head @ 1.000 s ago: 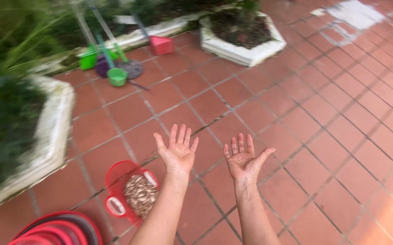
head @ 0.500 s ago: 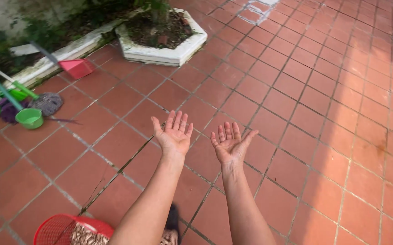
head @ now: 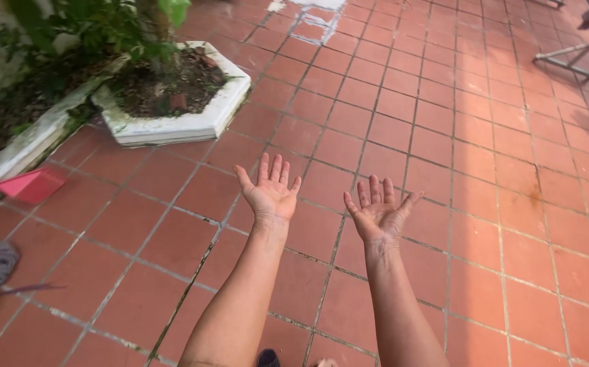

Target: Organizing and stacking plastic baskets in a courtyard.

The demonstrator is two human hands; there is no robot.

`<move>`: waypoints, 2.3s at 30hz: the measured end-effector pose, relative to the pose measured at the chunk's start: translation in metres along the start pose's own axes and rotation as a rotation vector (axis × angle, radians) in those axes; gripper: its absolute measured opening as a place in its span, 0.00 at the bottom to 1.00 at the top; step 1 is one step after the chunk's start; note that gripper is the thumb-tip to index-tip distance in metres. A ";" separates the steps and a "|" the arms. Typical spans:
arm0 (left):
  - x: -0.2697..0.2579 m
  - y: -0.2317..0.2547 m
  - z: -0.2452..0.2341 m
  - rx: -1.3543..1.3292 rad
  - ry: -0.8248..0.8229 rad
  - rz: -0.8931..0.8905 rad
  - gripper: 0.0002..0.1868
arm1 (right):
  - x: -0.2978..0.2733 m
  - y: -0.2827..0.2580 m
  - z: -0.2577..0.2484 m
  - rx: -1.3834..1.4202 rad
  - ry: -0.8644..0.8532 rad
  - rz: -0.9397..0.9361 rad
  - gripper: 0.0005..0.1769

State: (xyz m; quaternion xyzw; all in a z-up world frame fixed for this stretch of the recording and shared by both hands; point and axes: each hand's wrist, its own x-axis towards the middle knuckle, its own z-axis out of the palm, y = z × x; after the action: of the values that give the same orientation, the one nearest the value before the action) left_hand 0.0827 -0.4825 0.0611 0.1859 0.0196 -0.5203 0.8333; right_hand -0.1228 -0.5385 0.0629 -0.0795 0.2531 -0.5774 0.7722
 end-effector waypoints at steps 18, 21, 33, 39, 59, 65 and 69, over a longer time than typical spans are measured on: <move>0.330 -0.150 0.119 0.044 -0.023 -0.088 0.56 | 0.343 -0.114 0.054 0.129 0.046 -0.067 0.66; 0.388 -0.177 0.156 0.042 -0.024 -0.086 0.55 | 0.410 -0.142 0.076 0.137 0.043 -0.077 0.65; 0.621 -0.217 0.224 0.051 0.028 -0.092 0.55 | 0.648 -0.147 0.158 0.124 0.050 -0.026 0.62; 0.788 -0.207 0.270 0.064 -0.014 -0.111 0.55 | 0.800 -0.134 0.227 0.042 0.008 -0.013 0.62; 1.177 -0.322 0.408 0.072 0.006 -0.055 0.54 | 1.213 -0.227 0.329 0.080 -0.036 0.011 0.59; 1.280 -0.351 0.464 0.033 -0.013 -0.013 0.54 | 1.321 -0.272 0.380 0.043 -0.042 0.005 0.62; 1.336 -0.364 0.488 0.026 0.004 -0.009 0.54 | 1.382 -0.279 0.405 0.053 -0.055 0.024 0.62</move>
State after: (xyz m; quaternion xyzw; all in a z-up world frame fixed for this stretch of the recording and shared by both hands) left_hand 0.2977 -1.9340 0.1080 0.1977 0.0151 -0.5239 0.8284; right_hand 0.1187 -1.9849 0.1137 -0.0718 0.2171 -0.5722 0.7876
